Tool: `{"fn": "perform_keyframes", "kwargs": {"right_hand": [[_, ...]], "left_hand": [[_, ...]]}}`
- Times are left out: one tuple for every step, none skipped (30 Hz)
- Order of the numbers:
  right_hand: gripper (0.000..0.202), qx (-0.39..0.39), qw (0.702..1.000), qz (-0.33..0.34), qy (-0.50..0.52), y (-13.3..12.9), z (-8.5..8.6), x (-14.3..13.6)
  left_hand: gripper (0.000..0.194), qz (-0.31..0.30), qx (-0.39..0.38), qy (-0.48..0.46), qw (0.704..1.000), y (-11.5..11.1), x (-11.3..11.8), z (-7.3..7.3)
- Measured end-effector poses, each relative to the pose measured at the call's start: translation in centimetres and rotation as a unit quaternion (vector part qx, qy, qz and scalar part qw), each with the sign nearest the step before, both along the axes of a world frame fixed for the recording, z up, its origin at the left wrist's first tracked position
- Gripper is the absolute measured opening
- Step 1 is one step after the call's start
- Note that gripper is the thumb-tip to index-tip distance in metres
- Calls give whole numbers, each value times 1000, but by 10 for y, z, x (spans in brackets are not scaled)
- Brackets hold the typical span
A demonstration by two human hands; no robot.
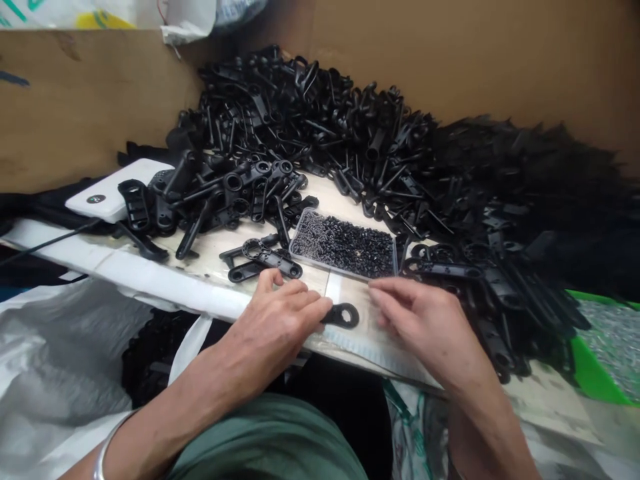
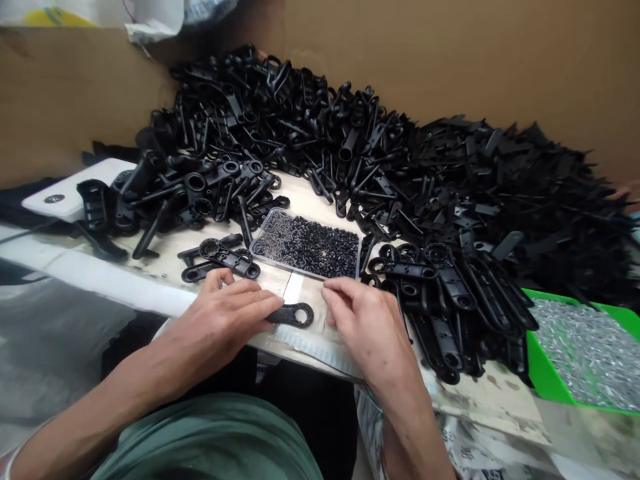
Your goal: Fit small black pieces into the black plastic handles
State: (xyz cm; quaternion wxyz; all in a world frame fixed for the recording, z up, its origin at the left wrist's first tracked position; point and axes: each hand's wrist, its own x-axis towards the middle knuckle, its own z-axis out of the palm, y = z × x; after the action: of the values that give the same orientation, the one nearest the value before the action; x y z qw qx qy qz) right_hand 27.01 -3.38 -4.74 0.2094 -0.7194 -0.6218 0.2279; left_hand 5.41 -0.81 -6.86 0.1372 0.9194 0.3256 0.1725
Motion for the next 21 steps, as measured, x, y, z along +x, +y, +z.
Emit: {"fn": "perform_keyframes", "kwargs": {"right_hand": [[19, 30, 998, 14, -50, 8, 3, 0], [18, 48, 994, 30, -96, 16, 5, -1], [19, 57, 988, 45, -135, 24, 6, -3], [20, 59, 983, 61, -166, 32, 7, -6], [20, 57, 978, 75, -188, 39, 8, -9], [21, 52, 974, 88, -205, 45, 7, -12], [20, 46, 970, 97, -219, 51, 7, -14], [19, 39, 966, 104, -233, 56, 6, -16], [18, 31, 963, 108, -243, 60, 5, -18], [16, 22, 961, 112, -252, 63, 4, -18], [15, 14, 959, 113, -260, 66, 3, -19], [13, 8, 957, 116, -265, 69, 3, -19], [13, 5, 955, 118, -271, 71, 2, -18], [12, 4, 954, 120, -275, 72, 2, -18], [12, 2, 952, 123, -279, 73, 2, -17], [12, 1, 952, 126, -279, 74, 2, -16], [11, -1, 953, 127, -273, 74, 3, -15], [11, -3, 956, 127, -263, 74, 3, -14], [10, -5, 960, 126, -251, 74, 4, -13], [9, -6, 963, 124, -238, 75, 4, -12], [8, -6, 966, 122, -226, 75, 5, -12]], "left_hand": [[15, 2, 0, -10, 1000, 0, -1, 1], [15, 5, 6, -21, 1000, 0, -4, 2], [16, 11, 19, -34, 999, 1, -7, 3], [16, 20, 36, -45, 998, 3, -11, 3], [16, 31, 52, -51, 997, 5, -16, 4], [17, 45, 66, -53, 995, 7, -20, 5], [17, 58, 77, -52, 994, 9, -25, 6], [17, 72, 84, -48, 993, 10, -29, 7], [17, 82, 88, -45, 992, 12, -32, 8], [16, 88, 89, -41, 991, 13, -35, 8], [15, 90, 90, -40, 991, 14, -36, 9], [15, 89, 89, -40, 991, 14, -36, 9], [16, 84, 87, -37, 992, 15, -35, 9], [16, 80, 85, -35, 993, 15, -33, 9], [17, 76, 83, -30, 993, 15, -32, 9], [17, 74, 83, -28, 993, 16, -30, 10], [18, 71, 82, -24, 994, 17, -29, 10], [19, 69, 82, -20, 994, 19, -28, 11], [19, 66, 84, -18, 994, 22, -27, 12], [19, 64, 87, -16, 994, 25, -26, 13], [19, 61, 90, -12, 994, 29, -24, 14]]}}
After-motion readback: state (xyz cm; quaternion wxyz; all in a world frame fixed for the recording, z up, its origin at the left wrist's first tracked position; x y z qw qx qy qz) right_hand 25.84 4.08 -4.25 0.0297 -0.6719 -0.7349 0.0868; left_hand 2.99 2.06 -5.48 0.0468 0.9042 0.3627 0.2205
